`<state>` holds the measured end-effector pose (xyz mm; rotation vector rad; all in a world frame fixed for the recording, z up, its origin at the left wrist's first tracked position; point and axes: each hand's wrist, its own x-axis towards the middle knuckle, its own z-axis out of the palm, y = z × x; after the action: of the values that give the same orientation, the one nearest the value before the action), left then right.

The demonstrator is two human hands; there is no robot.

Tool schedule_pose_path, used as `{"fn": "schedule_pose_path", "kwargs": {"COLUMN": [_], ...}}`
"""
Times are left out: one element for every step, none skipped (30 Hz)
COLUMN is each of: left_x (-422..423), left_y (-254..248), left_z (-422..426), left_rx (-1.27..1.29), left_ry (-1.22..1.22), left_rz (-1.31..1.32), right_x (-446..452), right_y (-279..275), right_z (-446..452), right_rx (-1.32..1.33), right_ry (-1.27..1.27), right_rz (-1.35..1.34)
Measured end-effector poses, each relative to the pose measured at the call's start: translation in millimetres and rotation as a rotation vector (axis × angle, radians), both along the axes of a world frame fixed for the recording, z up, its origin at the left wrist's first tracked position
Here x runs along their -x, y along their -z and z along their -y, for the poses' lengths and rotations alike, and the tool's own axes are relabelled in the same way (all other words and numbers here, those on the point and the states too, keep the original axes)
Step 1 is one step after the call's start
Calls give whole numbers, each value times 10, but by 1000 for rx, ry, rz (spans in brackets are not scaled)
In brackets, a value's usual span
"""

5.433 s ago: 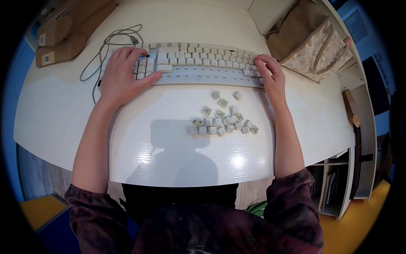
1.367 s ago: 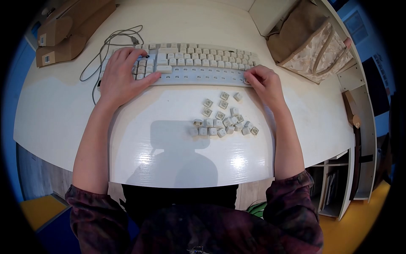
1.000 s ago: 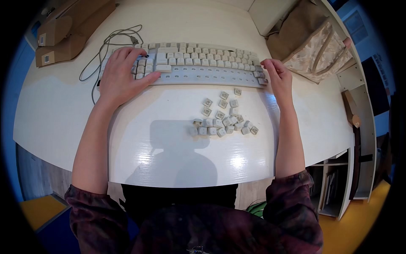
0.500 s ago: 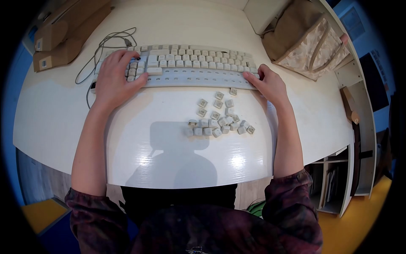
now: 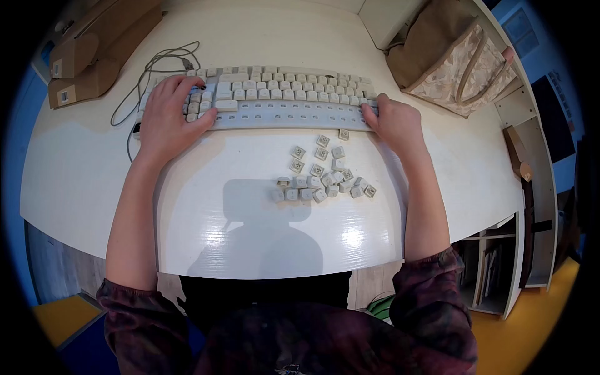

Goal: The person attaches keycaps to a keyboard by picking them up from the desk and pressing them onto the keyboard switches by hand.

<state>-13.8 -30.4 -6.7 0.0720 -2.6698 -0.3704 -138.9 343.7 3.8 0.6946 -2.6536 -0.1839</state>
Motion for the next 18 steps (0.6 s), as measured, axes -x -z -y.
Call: {"fn": "schedule_pose_path", "kwargs": {"left_x": [5, 9, 9, 9, 9, 13, 21, 24, 26, 29, 17, 15, 9, 2, 3, 6, 8, 7], "left_y": [4, 7, 4, -1, -6, -1, 11, 22, 26, 26, 12, -2, -19, -34, -31, -16, -6, 1], "left_z": [3, 3, 0, -7, -9, -4, 10, 16, 25, 34, 14, 3, -10, -4, -2, 1, 8, 19], "left_rx": [5, 10, 6, 3, 0, 0, 1, -1, 1, 3, 3, -2, -6, -12, -16, -19, -21, -19], "left_ry": [1, 2, -1, -4, -7, -11, -14, -18, -12, -2, 5, 0, -7, -15, -10, -6, -2, 2], "left_rz": [-4, -8, -4, 0, 3, -2, -8, -13, -15, -16, -18, -9, 0, 10, 3, -3, -9, -17], "right_x": [-2, -6, -9, -2, 12, 28, 53, 84, 98, 92, 81, 82, 80, 63, 45, 25, 6, -14], "right_y": [8, 16, 21, 41, 77, 112, 139, 158, 175, 192, 192, 189, 183, 171, 163, 152, 142, 133], "right_z": [8, 20, 33, 36, 37, 38, 41, 37, 32, 19, -5, -2, 5, 26, 33, 26, 7, -7], "right_rx": [-12, -24, -35, -23, -12, 0, 8, 14, 20, 36, 51, 68, 65, 61, 56, 63, 71, 77], "right_ry": [2, 3, 4, -1, -7, -12, 4, 19, 35, 27, 15, 3, 12, 19, 25, 6, -14, -35], "right_rz": [-13, -26, -39, -65, -91, -117, -116, -115, -116, -120, -124, -131, -125, -118, -109, -102, -95, -87]}}
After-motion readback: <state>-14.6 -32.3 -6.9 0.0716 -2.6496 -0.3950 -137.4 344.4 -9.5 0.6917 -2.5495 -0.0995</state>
